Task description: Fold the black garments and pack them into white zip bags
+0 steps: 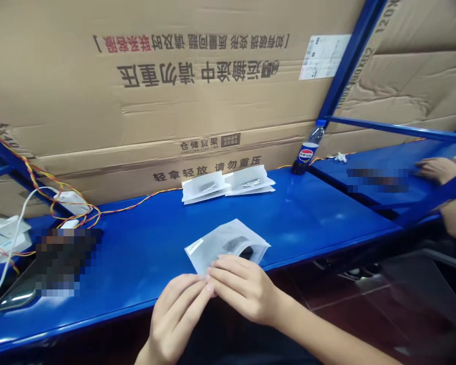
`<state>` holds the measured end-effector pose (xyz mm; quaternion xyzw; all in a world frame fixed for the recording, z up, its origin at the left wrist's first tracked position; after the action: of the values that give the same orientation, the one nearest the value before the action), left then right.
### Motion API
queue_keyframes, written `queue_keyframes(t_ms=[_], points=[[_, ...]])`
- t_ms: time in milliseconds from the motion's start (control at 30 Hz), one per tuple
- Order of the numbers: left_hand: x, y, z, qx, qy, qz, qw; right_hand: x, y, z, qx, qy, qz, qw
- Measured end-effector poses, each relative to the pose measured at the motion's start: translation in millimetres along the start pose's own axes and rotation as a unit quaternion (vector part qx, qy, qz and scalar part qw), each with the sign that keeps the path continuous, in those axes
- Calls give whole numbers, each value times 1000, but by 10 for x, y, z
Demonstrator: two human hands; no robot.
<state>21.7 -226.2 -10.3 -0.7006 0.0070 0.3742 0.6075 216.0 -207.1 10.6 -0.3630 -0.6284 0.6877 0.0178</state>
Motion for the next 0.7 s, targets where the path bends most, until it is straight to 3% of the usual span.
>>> queue_keyframes(t_ms=[167, 267, 367, 567, 700], points=[[-95, -40, 21, 15, 26, 51, 998, -9, 82, -42, 0, -30, 59, 998], [-97, -9, 24, 24, 0, 60, 998, -49, 83, -55, 21, -38, 61, 997], [-58, -2, -2, 23, -32, 40, 998, -107, 45, -55, 33, -49, 64, 996], [-50, -145, -73, -12, -69, -55, 996, -269, 129, -127, 48, -56, 27, 997], [-27, -198, -94, 1, -61, -1, 998, -284, 190, -135, 62, -49, 21, 997]])
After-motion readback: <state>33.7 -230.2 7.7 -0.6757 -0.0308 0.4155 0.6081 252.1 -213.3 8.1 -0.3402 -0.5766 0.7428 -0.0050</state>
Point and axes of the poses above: each hand's wrist, its own y-axis away from the middle knuckle, its own x-axis out of the palm, z = x × y, the point moved 2 cm from there along -y, towards the middle knuckle, and after that the axes turned 3 degrees about x, right-handed, at the moved point
